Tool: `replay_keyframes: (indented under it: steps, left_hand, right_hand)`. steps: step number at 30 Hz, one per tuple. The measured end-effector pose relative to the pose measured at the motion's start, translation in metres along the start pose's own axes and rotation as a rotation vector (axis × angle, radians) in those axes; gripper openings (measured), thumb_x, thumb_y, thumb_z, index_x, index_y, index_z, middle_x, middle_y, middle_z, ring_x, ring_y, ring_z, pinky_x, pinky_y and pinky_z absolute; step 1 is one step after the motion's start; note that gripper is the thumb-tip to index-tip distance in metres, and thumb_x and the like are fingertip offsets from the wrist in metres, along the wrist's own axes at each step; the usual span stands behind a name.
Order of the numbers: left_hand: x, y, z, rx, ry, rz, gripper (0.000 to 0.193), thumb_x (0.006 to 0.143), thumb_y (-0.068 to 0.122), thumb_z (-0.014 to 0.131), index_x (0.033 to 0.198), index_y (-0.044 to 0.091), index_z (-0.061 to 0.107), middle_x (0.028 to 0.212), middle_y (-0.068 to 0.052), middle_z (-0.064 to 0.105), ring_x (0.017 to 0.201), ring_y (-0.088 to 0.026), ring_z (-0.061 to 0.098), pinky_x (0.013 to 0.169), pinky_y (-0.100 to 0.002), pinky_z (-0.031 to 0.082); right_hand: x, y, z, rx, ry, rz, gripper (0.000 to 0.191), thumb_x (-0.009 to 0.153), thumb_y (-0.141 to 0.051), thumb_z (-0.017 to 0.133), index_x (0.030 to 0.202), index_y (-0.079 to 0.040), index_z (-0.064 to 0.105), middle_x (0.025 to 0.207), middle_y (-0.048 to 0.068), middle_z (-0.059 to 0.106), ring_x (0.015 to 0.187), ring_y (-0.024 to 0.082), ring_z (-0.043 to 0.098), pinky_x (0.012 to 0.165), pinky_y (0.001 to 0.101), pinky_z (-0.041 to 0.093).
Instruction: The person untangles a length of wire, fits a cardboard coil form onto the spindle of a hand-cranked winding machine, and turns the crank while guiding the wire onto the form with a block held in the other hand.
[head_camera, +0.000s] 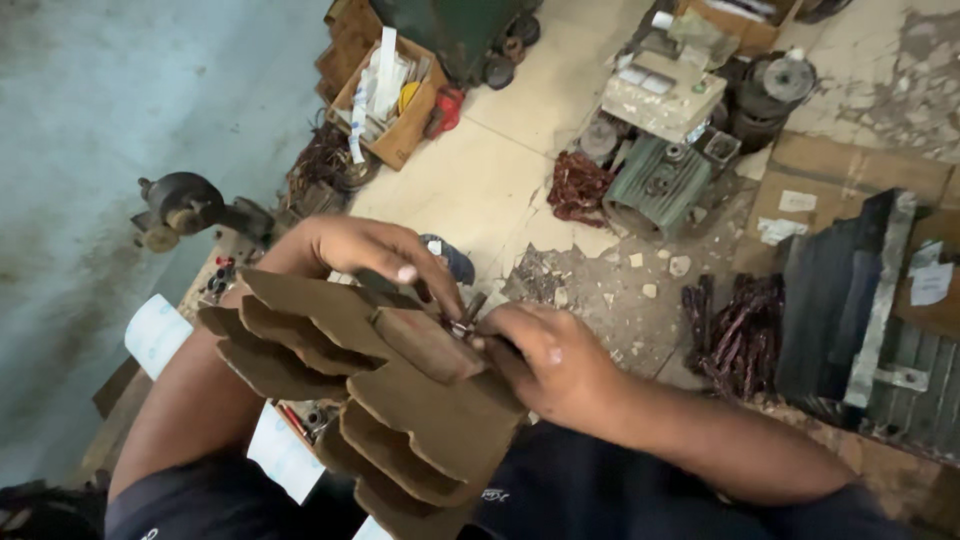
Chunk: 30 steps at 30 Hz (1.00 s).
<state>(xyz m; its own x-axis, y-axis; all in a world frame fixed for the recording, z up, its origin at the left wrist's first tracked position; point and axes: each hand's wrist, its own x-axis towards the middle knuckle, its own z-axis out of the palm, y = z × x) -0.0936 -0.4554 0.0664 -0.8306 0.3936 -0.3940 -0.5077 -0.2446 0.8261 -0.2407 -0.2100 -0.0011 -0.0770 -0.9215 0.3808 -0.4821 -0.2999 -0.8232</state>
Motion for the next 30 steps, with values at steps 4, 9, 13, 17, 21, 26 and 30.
replay_keyframes:
  steps: [4, 9, 13, 17, 21, 26, 30]
  left_hand:
    - [-0.014, 0.0, 0.017, -0.11, 0.123, 0.078, 0.046, 0.099, 0.024, 0.069, 0.126, -0.013, 0.067, 0.126, -0.022, 0.071, 0.121, -0.03, 0.066, 0.109, -0.042, 0.049]
    - [-0.011, -0.005, -0.01, -0.081, 0.007, 0.007, 0.04, 0.096, 0.02, 0.065, 0.125, -0.008, 0.069, 0.124, -0.019, 0.072, 0.118, -0.027, 0.068, 0.105, -0.039, 0.053]
    - [-0.03, -0.009, 0.016, -0.096, 0.356, -0.01, 0.035, 0.091, 0.011, 0.067, 0.117, -0.012, 0.07, 0.117, -0.022, 0.074, 0.109, -0.03, 0.072, 0.096, -0.042, 0.057]
    - [-0.036, -0.004, 0.032, -0.057, 0.488, 0.097, 0.032, 0.092, 0.009, 0.069, 0.112, -0.016, 0.07, 0.115, -0.023, 0.075, 0.109, -0.03, 0.073, 0.098, -0.043, 0.057]
    - [-0.023, -0.004, 0.004, -0.01, 0.375, -0.131, 0.043, 0.092, 0.025, 0.066, 0.12, -0.007, 0.069, 0.114, -0.02, 0.075, 0.107, -0.027, 0.07, 0.095, -0.042, 0.056]
    - [-0.036, -0.029, -0.008, -0.182, 0.391, 0.083, 0.057, 0.097, 0.041, 0.063, 0.115, -0.013, 0.066, 0.116, -0.023, 0.074, 0.111, -0.03, 0.071, 0.102, -0.045, 0.054]
    - [-0.02, -0.012, -0.034, 0.005, 0.058, -0.1, 0.055, 0.098, 0.04, 0.068, 0.117, -0.012, 0.065, 0.112, -0.018, 0.071, 0.106, -0.023, 0.068, 0.096, -0.039, 0.054]
  right_hand:
    - [0.014, -0.009, -0.006, 0.031, -0.095, 0.02, 0.016, 0.085, 0.0, 0.07, 0.101, -0.002, 0.065, 0.093, 0.017, 0.071, 0.088, 0.038, 0.07, 0.073, 0.043, 0.055]
    - [0.022, -0.013, -0.019, 0.182, -0.222, 0.068, 0.024, 0.084, 0.004, 0.066, 0.107, -0.003, 0.065, 0.095, 0.014, 0.072, 0.089, 0.029, 0.073, 0.077, 0.0374, 0.057]
    - [0.024, -0.018, -0.027, 0.339, -0.343, 0.252, 0.038, 0.084, 0.007, 0.057, 0.12, -0.006, 0.055, 0.093, 0.007, 0.069, 0.087, 0.018, 0.07, 0.077, 0.033, 0.057]
    - [0.038, -0.026, -0.029, 0.344, -0.397, 0.179, 0.041, 0.086, 0.01, 0.054, 0.124, -0.005, 0.048, 0.101, 0.007, 0.064, 0.096, 0.016, 0.066, 0.083, 0.0333, 0.057]
    - [0.064, -0.033, -0.024, 0.417, -0.422, 0.302, 0.032, 0.085, 0.009, 0.057, 0.113, -0.005, 0.049, 0.095, 0.008, 0.065, 0.086, 0.017, 0.067, 0.076, 0.0345, 0.059]
    - [0.084, -0.041, -0.018, 0.169, -0.442, 0.219, 0.028, 0.085, 0.001, 0.06, 0.11, -0.008, 0.052, 0.081, 0.012, 0.065, 0.076, 0.023, 0.068, 0.067, 0.0379, 0.053]
    - [0.09, -0.044, -0.016, 0.124, -0.443, 0.26, 0.032, 0.085, -0.002, 0.059, 0.115, -0.01, 0.051, 0.083, 0.012, 0.066, 0.078, 0.026, 0.068, 0.067, 0.0395, 0.052]
